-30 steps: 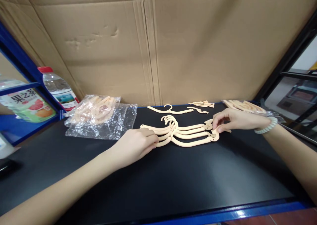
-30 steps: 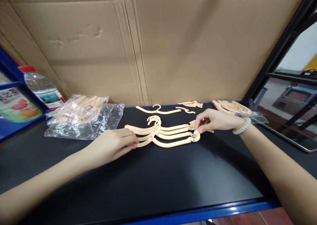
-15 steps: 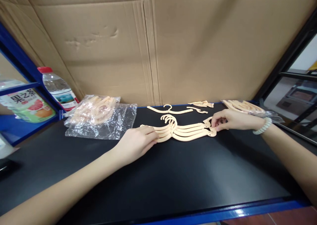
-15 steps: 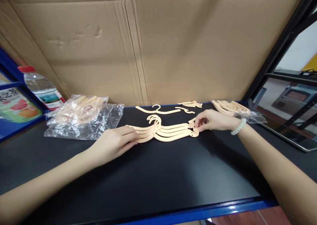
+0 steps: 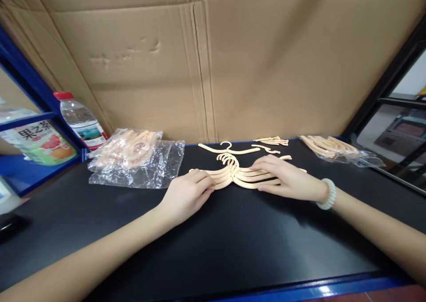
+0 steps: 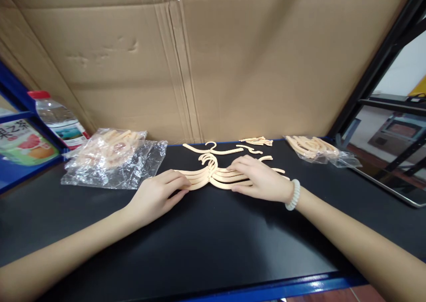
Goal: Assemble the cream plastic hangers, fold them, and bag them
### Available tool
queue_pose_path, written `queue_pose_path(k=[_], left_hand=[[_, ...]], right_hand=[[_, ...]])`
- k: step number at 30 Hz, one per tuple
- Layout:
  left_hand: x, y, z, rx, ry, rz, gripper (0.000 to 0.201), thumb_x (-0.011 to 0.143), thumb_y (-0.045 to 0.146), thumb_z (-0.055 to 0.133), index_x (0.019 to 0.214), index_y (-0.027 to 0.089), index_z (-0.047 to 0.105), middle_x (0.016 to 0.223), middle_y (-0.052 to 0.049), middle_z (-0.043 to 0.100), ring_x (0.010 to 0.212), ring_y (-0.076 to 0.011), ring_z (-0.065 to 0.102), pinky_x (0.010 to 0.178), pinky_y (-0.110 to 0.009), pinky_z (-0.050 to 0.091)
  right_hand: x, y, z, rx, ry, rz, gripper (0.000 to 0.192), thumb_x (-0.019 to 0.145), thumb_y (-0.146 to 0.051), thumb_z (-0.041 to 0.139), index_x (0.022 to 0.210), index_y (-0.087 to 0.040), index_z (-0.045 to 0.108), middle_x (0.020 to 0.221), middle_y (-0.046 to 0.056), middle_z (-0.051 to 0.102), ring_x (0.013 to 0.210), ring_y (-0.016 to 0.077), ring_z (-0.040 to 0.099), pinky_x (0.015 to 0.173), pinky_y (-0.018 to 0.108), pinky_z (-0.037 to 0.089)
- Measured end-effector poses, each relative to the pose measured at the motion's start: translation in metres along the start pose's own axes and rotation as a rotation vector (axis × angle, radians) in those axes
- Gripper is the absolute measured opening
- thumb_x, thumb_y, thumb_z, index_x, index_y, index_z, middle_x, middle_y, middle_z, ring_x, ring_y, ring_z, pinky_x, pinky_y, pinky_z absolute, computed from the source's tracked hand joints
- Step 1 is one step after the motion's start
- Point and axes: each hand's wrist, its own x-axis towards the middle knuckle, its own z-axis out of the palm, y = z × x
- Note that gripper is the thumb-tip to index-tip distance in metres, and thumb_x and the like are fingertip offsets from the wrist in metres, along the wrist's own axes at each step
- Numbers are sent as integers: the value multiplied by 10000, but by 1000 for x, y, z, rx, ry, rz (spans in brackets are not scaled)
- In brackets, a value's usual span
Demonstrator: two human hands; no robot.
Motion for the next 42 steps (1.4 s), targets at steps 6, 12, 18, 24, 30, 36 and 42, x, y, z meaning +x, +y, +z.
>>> queue_pose_path(k=[6,12,18,24,30,36,42], left_hand=[[1,1,4,-69,12,-19,154,917,163,475,985,181,611,1065,-89,656,994,-231,597,826,-367,527],[-4,-4,15,-60,-121,-141,401,961,224,393,1346,124,444,1431,-187,475,1347,-301,416,1098,-551,343],[-5,-10,17,-93,-219,-178,462,1003,278,295,1428,117,379,1514,-182,361,1426,-276,284,1139,-539,274],[-2,-16,15,-89,-235,-186,460,1002,266,278,1429,130,382,1518,-167,362,1433,-271,267,1138,-555,251],[-2,-16,15,-71,-242,-201,462,1003,279,264,1431,151,380,1519,-148,372,1434,-268,269,1139,-554,246],[-3,-16,15,-69,-223,-203,454,1004,271,267,1427,159,390,1514,-154,378,1426,-269,293,1137,-568,238],[-5,-15,16,-76,-188,-209,443,1003,267,273,1416,166,402,1507,-147,395,1420,-273,307,1139,-573,223]], right_hand=[[-4,10,11,-54,-70,55,585,919,-500,495,1379,-142,457,1367,176,519,1266,306,477,1053,493,409],[-5,14,13,-3,-32,40,460,925,-412,497,1337,-205,511,1321,136,563,1219,292,528,1030,491,446],[-6,12,19,4,-2,77,467,931,-385,459,1360,-199,480,1338,143,551,1245,302,514,1048,511,436],[-4,11,23,30,30,59,448,933,-336,442,1365,-221,471,1338,132,548,1250,292,511,1053,505,435],[-4,11,24,-9,39,54,429,934,-322,449,1344,-201,494,1320,146,561,1239,295,512,1047,513,429],[-4,11,19,12,40,37,450,928,-375,455,1349,-220,491,1335,137,562,1253,302,509,1048,515,430],[-4,20,-2,37,243,147,412,919,-371,457,1305,-241,521,1340,107,563,1255,298,509,1057,508,409]])
